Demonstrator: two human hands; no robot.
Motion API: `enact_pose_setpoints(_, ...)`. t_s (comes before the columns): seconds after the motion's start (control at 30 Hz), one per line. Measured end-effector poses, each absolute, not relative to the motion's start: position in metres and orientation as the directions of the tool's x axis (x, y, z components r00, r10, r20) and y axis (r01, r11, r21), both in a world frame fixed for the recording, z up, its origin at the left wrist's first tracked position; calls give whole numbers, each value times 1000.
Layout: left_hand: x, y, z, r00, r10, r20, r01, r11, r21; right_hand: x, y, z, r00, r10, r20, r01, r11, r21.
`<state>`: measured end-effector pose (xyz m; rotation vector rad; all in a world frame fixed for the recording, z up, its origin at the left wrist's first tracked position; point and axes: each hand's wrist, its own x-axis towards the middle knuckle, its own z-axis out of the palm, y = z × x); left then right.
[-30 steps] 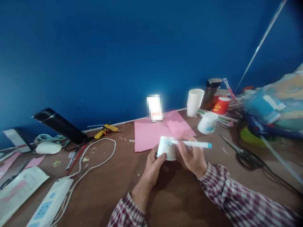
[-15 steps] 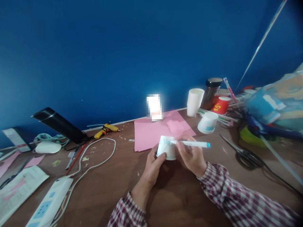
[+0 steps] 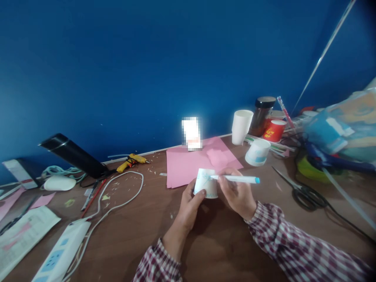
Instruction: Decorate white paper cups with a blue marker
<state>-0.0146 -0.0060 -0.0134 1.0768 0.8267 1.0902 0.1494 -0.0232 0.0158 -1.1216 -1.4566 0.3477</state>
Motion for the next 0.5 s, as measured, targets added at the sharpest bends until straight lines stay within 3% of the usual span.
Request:
enact_pose_setpoints(0.23,-13,-4,-18,268,963,-17,-302,101,948,150,-23,18,157,776,612,468,487,-737)
enact_pose_setpoints(0.5,-11,-5,-19,280,959,-30,-370,137,919,147,-24,18,236,795,558,349,467,-813)
